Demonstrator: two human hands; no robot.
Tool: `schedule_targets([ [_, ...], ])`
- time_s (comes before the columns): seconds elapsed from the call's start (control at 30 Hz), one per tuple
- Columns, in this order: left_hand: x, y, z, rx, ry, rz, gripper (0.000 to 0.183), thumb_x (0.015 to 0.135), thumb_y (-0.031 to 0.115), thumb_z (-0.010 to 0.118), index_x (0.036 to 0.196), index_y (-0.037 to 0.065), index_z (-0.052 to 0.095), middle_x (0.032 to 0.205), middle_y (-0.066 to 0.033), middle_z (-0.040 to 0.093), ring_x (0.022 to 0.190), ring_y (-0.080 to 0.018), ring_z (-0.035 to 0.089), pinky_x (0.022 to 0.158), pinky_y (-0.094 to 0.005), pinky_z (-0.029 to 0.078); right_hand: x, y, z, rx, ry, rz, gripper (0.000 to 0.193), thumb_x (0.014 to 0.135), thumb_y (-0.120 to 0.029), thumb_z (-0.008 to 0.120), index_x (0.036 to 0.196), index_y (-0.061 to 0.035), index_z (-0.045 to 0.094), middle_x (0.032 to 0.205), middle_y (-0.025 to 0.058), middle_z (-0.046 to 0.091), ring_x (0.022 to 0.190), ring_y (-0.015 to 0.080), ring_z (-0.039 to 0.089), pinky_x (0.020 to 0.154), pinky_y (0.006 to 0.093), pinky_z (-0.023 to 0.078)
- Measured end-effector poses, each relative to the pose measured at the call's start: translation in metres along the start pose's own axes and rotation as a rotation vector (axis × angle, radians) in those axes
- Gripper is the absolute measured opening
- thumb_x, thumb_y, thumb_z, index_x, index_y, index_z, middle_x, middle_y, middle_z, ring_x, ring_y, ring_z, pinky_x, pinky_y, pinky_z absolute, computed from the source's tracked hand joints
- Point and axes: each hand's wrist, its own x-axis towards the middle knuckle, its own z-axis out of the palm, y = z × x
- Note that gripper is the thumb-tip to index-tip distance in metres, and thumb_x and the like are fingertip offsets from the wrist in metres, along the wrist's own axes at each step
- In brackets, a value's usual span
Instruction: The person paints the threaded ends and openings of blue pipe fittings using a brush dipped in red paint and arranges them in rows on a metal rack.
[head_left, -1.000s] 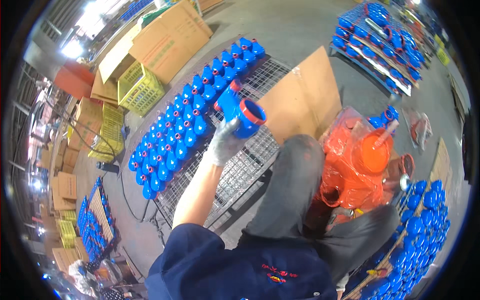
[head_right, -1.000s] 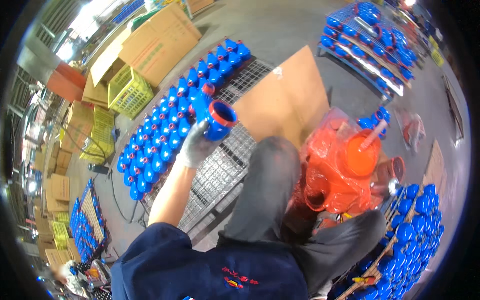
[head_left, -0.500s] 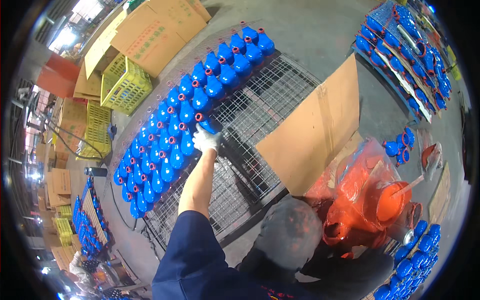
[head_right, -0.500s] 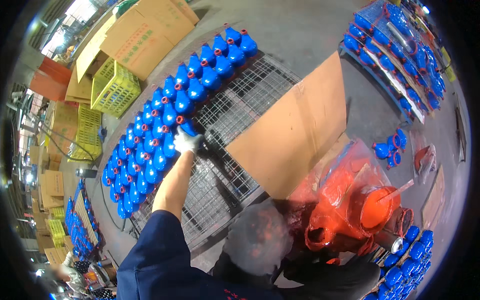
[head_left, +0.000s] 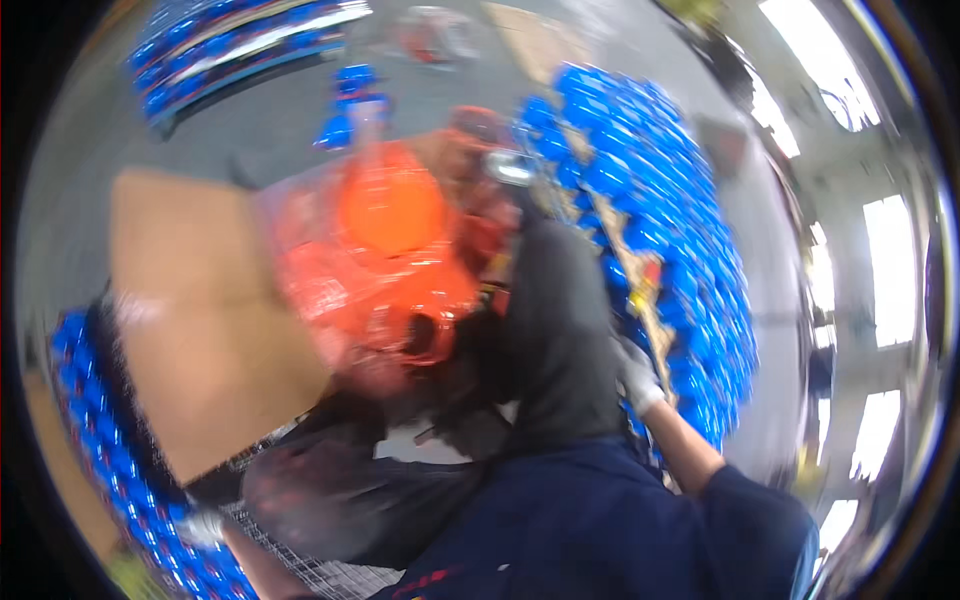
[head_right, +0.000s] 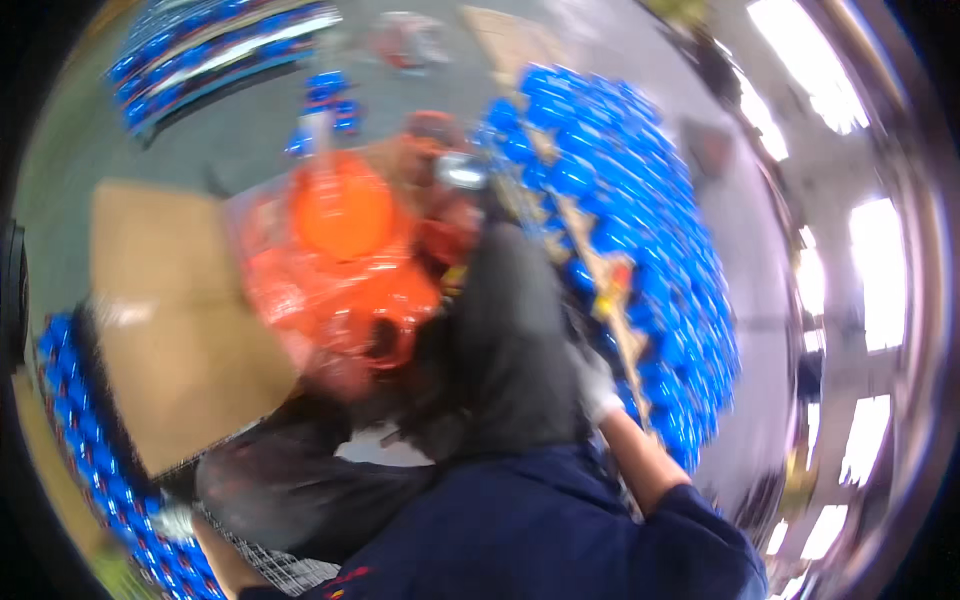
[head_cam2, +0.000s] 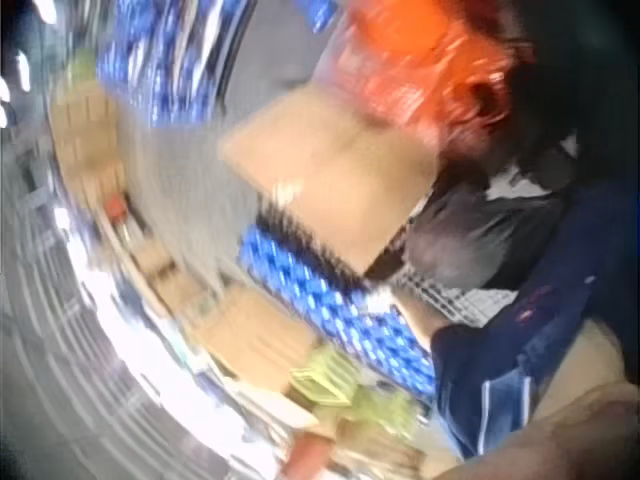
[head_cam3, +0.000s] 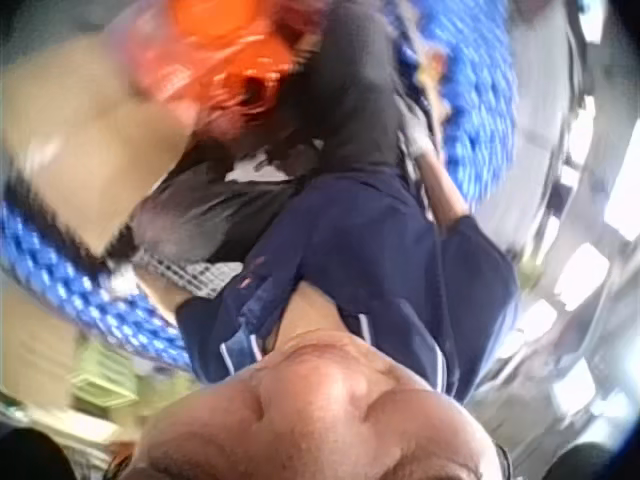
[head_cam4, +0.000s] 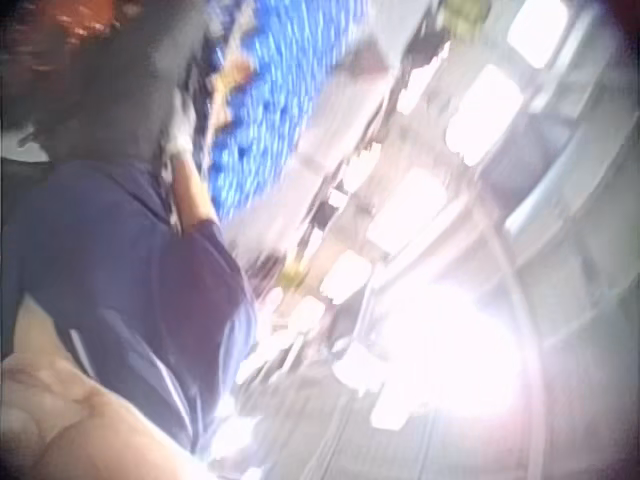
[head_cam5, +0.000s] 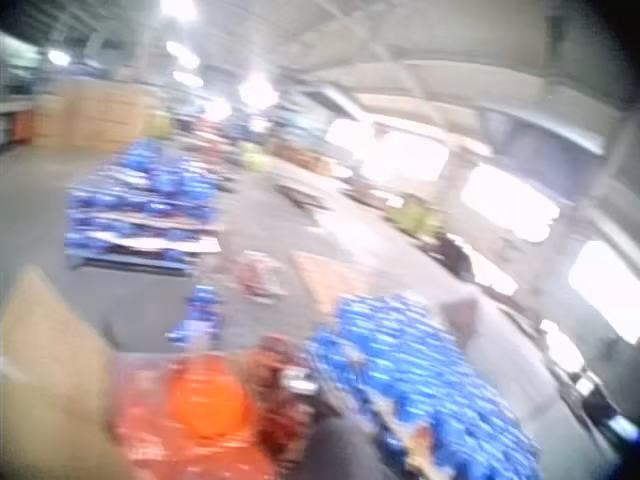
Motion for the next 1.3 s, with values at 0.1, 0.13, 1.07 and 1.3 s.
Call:
schedule_targets([
  [0.1,-0.008,-0.009,-0.017,-0.023,0.127,0.044,0.079,0.087,0.057,0.072,0.143,0.005,0.050,0.142,-0.0157,0.055,0.128,-0.0333,0.056,0.097,-0.0465,0.052,0.004,-0.014,-0.031,-0.410,0.012,-0.155,0.028,0.094,-0.029,0.074,0.112,-0.0072,0.070,0.088,0.0106,0.072,0.083,0.0213,0.069,0.077,0.0336,0.055],
  [0.13,-0.011,-0.013,-0.027,-0.045,0.152,0.047,0.078,0.089,0.058,0.070,0.142,0.005,0.051,0.142,-0.0153,0.055,0.127,-0.0326,0.057,0.096,-0.0456,0.053,0.008,-0.025,-0.048,-0.350,0.042,-0.239,0.027,0.094,-0.028,0.074,0.111,-0.0063,0.071,0.088,0.0112,0.072,0.081,0.0209,0.069,0.075,0.0339,0.055],
  [1.07,-0.229,0.188,-0.520,-1.652,0.029,0.858,0.064,0.105,0.033,0.059,0.153,-0.003,0.037,0.156,-0.0169,0.041,0.141,-0.0294,0.043,0.118,-0.0431,0.036,0.163,-0.086,-0.190,-0.769,0.417,-0.791,0.040,0.086,-0.005,0.065,0.124,-0.0177,0.069,0.096,0.0172,0.073,0.088,0.0356,0.073,0.076,0.0444,0.057],
  [1.3,-0.248,0.163,-0.498,-1.710,-0.187,0.772,0.056,0.105,0.022,0.059,0.152,-0.002,0.040,0.154,-0.0159,0.044,0.143,-0.0266,0.043,0.119,-0.0409,0.036,0.267,-0.086,-0.172,-0.825,0.426,-0.532,0.027,0.088,-0.017,0.073,0.113,-0.0142,0.065,0.104,0.0190,0.071,0.101,0.0396,0.068,0.085,0.0494,0.054],
])
